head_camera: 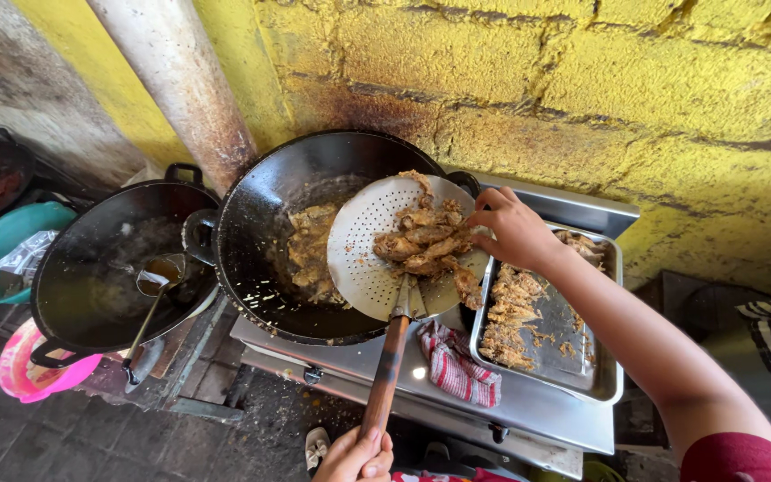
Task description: The person fries small fish in a wok, stirs them with a spatula, and transfers the cooked fish to a metal tray using a slotted spoon. The person also adjusts the stove knob and arranges the fried fish on the tray.
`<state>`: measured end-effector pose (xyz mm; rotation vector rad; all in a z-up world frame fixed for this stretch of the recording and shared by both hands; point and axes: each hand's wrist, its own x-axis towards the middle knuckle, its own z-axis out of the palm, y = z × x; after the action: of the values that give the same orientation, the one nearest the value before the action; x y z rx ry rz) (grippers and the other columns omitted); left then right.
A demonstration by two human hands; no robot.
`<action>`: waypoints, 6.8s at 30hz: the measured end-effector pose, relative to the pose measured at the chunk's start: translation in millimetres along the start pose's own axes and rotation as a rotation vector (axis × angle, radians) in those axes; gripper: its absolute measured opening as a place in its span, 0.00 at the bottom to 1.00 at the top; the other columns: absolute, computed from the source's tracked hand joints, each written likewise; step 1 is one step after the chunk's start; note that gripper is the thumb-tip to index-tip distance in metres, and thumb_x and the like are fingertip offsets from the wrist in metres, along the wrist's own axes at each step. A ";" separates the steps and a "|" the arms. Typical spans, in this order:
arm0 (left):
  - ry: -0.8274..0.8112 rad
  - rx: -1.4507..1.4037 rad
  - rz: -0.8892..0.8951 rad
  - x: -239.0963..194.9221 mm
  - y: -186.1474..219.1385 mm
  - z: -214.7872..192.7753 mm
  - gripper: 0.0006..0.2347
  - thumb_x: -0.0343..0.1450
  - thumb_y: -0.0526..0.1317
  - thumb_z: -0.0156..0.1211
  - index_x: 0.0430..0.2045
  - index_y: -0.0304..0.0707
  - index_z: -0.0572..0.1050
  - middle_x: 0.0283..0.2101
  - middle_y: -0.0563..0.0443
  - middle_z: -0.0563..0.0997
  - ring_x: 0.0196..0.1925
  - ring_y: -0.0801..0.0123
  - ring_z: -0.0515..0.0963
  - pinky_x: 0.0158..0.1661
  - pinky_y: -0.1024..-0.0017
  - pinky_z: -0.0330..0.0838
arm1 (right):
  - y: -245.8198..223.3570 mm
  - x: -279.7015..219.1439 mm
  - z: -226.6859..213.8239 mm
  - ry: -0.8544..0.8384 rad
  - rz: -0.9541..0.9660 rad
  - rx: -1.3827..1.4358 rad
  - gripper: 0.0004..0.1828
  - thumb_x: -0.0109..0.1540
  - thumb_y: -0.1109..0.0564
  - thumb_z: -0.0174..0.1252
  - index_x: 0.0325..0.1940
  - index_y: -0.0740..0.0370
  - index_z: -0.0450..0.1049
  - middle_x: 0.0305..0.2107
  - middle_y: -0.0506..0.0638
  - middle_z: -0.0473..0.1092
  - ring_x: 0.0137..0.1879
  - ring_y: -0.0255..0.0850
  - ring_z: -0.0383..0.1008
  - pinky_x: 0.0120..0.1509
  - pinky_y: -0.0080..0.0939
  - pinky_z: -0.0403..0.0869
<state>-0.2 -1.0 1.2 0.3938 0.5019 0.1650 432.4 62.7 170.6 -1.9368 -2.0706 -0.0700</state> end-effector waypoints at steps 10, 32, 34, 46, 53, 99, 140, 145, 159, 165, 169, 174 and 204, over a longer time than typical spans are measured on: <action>-0.018 -0.025 -0.020 4.1 3.5 -1.2 0.11 0.79 0.42 0.46 0.40 0.29 0.66 0.22 0.53 0.62 0.16 0.78 0.60 0.18 0.78 0.53 | 13.2 17.4 8.6 0.129 -0.032 0.344 0.10 0.58 0.53 0.66 0.34 0.64 0.79 0.42 0.56 0.73 0.51 0.50 0.75 0.57 0.48 0.74; -0.008 0.125 0.039 17.4 -5.7 -53.8 0.14 0.77 0.44 0.43 0.39 0.27 0.68 0.21 0.54 0.64 0.18 0.76 0.62 0.22 0.75 0.59 | 39.5 -38.3 -112.4 0.128 0.216 0.064 0.10 0.63 0.55 0.61 0.41 0.66 0.77 0.43 0.58 0.74 0.45 0.48 0.78 0.52 0.47 0.77; -0.012 0.210 0.060 21.8 -9.9 -78.0 0.14 0.78 0.44 0.43 0.38 0.28 0.68 0.20 0.54 0.65 0.18 0.76 0.62 0.22 0.76 0.59 | 59.2 -50.2 -112.0 -0.088 0.387 -0.026 0.12 0.66 0.52 0.57 0.46 0.64 0.76 0.43 0.58 0.76 0.45 0.48 0.79 0.53 0.49 0.77; 0.432 0.595 0.367 59.6 -51.2 -184.8 0.16 0.75 0.43 0.49 0.32 0.20 0.75 0.26 0.41 0.83 0.29 0.68 0.82 0.40 0.73 0.74 | 167.5 -78.9 82.5 -0.868 0.436 -0.488 0.13 0.68 0.58 0.54 0.56 0.65 0.70 0.43 0.58 0.78 0.43 0.43 0.83 0.44 0.43 0.82; 0.350 0.513 0.222 46.7 -48.9 -183.9 0.17 0.74 0.45 0.47 0.34 0.21 0.73 0.26 0.42 0.80 0.27 0.69 0.79 0.37 0.74 0.73 | 177.5 -72.3 129.7 -0.825 0.333 -0.424 0.14 0.67 0.51 0.58 0.52 0.61 0.74 0.43 0.54 0.77 0.45 0.41 0.80 0.45 0.42 0.82; 0.246 0.459 0.292 41.7 -40.5 -158.3 0.14 0.75 0.39 0.49 0.31 0.18 0.72 0.23 0.42 0.75 0.23 0.68 0.75 0.32 0.75 0.74 | 143.6 -165.5 114.7 0.075 0.577 -0.206 0.22 0.56 0.50 0.68 0.50 0.59 0.71 0.44 0.54 0.71 0.54 0.51 0.73 0.53 0.51 0.75; 0.072 0.349 0.086 44.0 -31.4 -111.9 0.13 0.79 0.42 0.43 0.38 0.26 0.68 0.21 0.53 0.65 0.18 0.77 0.61 0.22 0.77 0.58 | 49.4 -99.4 -64.5 0.315 0.496 0.337 0.22 0.59 0.53 0.70 0.53 0.61 0.73 0.31 0.49 0.76 0.33 0.42 0.73 0.39 0.41 0.73; 0.259 0.476 0.127 65.2 -46.7 -167.5 0.13 0.78 0.42 0.44 0.38 0.25 0.68 0.21 0.53 0.65 0.18 0.76 0.62 0.22 0.77 0.59 | 117.6 -109.2 -23.2 -0.061 0.431 0.046 0.12 0.59 0.50 0.67 0.41 0.58 0.78 0.35 0.50 0.79 0.41 0.42 0.79 0.48 0.44 0.77; 0.349 0.528 0.086 63.7 -47.1 -173.9 0.13 0.78 0.41 0.45 0.37 0.23 0.69 0.21 0.51 0.68 0.19 0.75 0.65 0.24 0.76 0.62 | 166.3 -95.9 116.8 -0.658 0.387 -0.151 0.09 0.66 0.52 0.57 0.41 0.60 0.78 0.39 0.50 0.79 0.46 0.37 0.80 0.54 0.38 0.80; 0.363 0.538 0.095 65.7 -44.9 -171.5 0.14 0.77 0.41 0.46 0.37 0.23 0.70 0.21 0.50 0.68 0.19 0.75 0.66 0.25 0.76 0.63 | 156.3 -91.6 132.9 -0.505 0.351 -0.068 0.10 0.63 0.52 0.62 0.45 0.58 0.76 0.42 0.51 0.78 0.48 0.42 0.79 0.55 0.40 0.79; 0.368 0.529 0.098 63.7 -47.7 -173.0 0.14 0.77 0.41 0.46 0.37 0.22 0.70 0.21 0.50 0.69 0.19 0.74 0.66 0.25 0.76 0.64 | 165.5 -108.2 123.1 -0.349 0.407 -0.007 0.10 0.63 0.53 0.62 0.47 0.57 0.76 0.45 0.50 0.78 0.51 0.43 0.79 0.58 0.44 0.78; 0.357 0.526 0.100 64.0 -47.7 -173.9 0.14 0.77 0.41 0.46 0.37 0.21 0.71 0.21 0.49 0.70 0.19 0.74 0.67 0.26 0.76 0.65 | 171.9 -139.8 109.1 -0.334 0.499 -0.097 0.17 0.60 0.50 0.65 0.49 0.57 0.73 0.47 0.51 0.74 0.50 0.45 0.78 0.55 0.45 0.79; 0.044 0.202 -0.050 23.7 -11.0 -37.6 0.12 0.78 0.43 0.45 0.37 0.28 0.69 0.20 0.55 0.66 0.18 0.77 0.62 0.22 0.77 0.58 | 49.8 -73.9 14.4 0.394 0.133 0.108 0.07 0.59 0.57 0.67 0.39 0.60 0.79 0.39 0.53 0.73 0.51 0.51 0.73 0.54 0.50 0.74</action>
<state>2.2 7.1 -43.8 0.5755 0.5735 0.0753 481.7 -0.9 129.8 -1.8175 -1.6553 -0.2810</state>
